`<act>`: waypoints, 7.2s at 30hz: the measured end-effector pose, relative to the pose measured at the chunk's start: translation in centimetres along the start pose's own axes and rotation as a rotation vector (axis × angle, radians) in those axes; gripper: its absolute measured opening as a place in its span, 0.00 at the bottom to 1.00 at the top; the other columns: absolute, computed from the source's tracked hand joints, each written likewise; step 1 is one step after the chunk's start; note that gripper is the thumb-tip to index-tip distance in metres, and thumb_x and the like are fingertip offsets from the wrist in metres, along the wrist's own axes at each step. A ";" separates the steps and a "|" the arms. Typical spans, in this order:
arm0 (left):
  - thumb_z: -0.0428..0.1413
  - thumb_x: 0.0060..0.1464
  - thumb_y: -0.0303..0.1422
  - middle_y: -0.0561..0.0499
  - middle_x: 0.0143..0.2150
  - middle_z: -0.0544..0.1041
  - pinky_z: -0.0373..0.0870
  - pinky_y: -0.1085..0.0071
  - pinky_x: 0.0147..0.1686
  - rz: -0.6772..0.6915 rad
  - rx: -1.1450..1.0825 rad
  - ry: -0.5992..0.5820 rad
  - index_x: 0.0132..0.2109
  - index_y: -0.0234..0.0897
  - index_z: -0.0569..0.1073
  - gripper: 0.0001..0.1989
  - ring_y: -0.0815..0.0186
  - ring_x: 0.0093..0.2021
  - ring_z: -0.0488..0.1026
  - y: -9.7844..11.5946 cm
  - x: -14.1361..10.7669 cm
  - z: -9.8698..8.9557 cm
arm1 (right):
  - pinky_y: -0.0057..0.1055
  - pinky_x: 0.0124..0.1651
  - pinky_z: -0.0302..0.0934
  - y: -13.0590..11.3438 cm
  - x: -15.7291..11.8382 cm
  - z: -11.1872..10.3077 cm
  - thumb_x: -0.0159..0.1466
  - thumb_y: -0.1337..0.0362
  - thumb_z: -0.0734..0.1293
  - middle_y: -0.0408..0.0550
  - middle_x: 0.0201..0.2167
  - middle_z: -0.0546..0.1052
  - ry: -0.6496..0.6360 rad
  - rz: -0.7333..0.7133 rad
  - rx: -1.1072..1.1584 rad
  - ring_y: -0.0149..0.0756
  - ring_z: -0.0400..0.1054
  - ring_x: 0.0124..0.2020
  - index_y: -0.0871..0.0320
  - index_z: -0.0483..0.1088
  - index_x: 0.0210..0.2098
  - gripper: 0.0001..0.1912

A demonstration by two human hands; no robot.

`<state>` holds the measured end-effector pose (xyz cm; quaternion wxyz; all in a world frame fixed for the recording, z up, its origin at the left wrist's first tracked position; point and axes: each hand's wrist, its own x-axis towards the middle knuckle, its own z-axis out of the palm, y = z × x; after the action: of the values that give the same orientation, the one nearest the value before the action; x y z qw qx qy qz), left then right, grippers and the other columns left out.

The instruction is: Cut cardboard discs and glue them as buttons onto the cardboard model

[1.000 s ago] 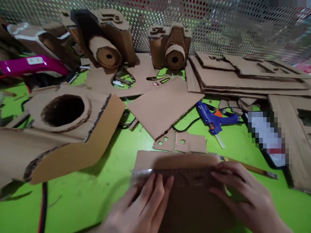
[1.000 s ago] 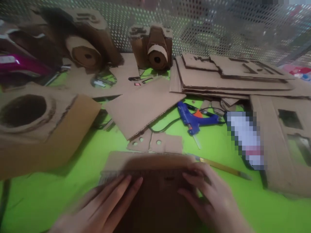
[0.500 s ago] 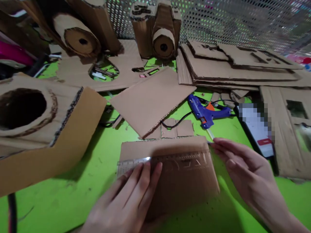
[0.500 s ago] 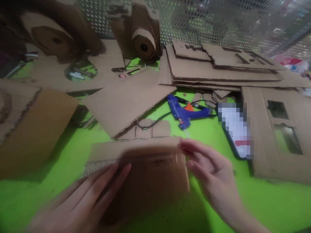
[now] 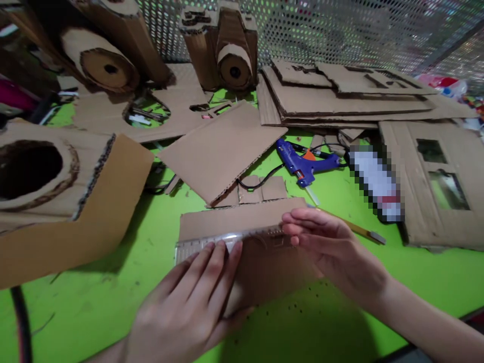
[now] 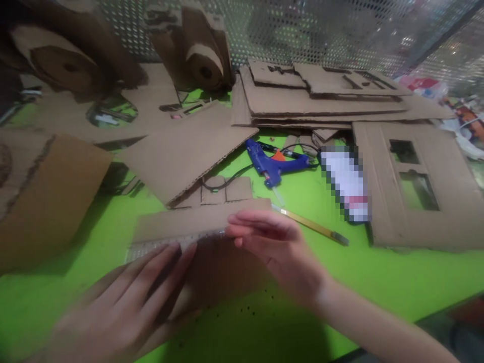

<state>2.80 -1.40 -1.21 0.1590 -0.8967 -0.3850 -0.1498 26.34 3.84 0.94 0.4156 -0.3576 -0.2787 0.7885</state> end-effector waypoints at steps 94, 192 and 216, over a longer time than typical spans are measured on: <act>0.40 0.67 0.43 0.41 0.53 0.75 0.63 0.64 0.49 -0.134 -0.030 -0.171 0.62 0.32 0.64 0.25 0.58 0.52 0.69 1.0 -0.1 -0.9 | 0.42 0.37 0.76 -1.7 -3.2 -4.0 0.65 0.68 0.61 0.48 0.48 0.79 -0.058 -0.691 -1.815 0.46 0.78 0.40 0.51 0.74 0.52 0.18; 0.55 0.60 0.33 0.33 0.53 0.76 0.77 0.57 0.37 0.290 0.372 -0.183 0.56 0.21 0.70 0.21 0.49 0.45 0.77 2.3 0.1 -0.7 | 0.35 0.40 0.77 -1.4 -2.8 -4.0 0.64 0.74 0.61 0.45 0.34 0.82 -0.062 -0.603 -1.900 0.39 0.79 0.37 0.54 0.78 0.27 0.17; 0.49 0.56 0.52 0.29 0.55 0.71 0.64 0.52 0.55 0.102 -0.204 -0.156 0.61 0.19 0.61 0.40 0.44 0.58 0.64 3.2 0.0 0.4 | 0.40 0.46 0.75 0.2 -4.6 -3.7 0.66 0.71 0.63 0.52 0.40 0.81 -0.029 -0.743 -1.972 0.41 0.78 0.40 0.61 0.78 0.36 0.11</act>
<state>5.21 -3.34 -2.08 0.0441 -0.9356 -0.3328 -0.1095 31.03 0.37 0.18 0.1529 -0.4199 -0.8937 0.0401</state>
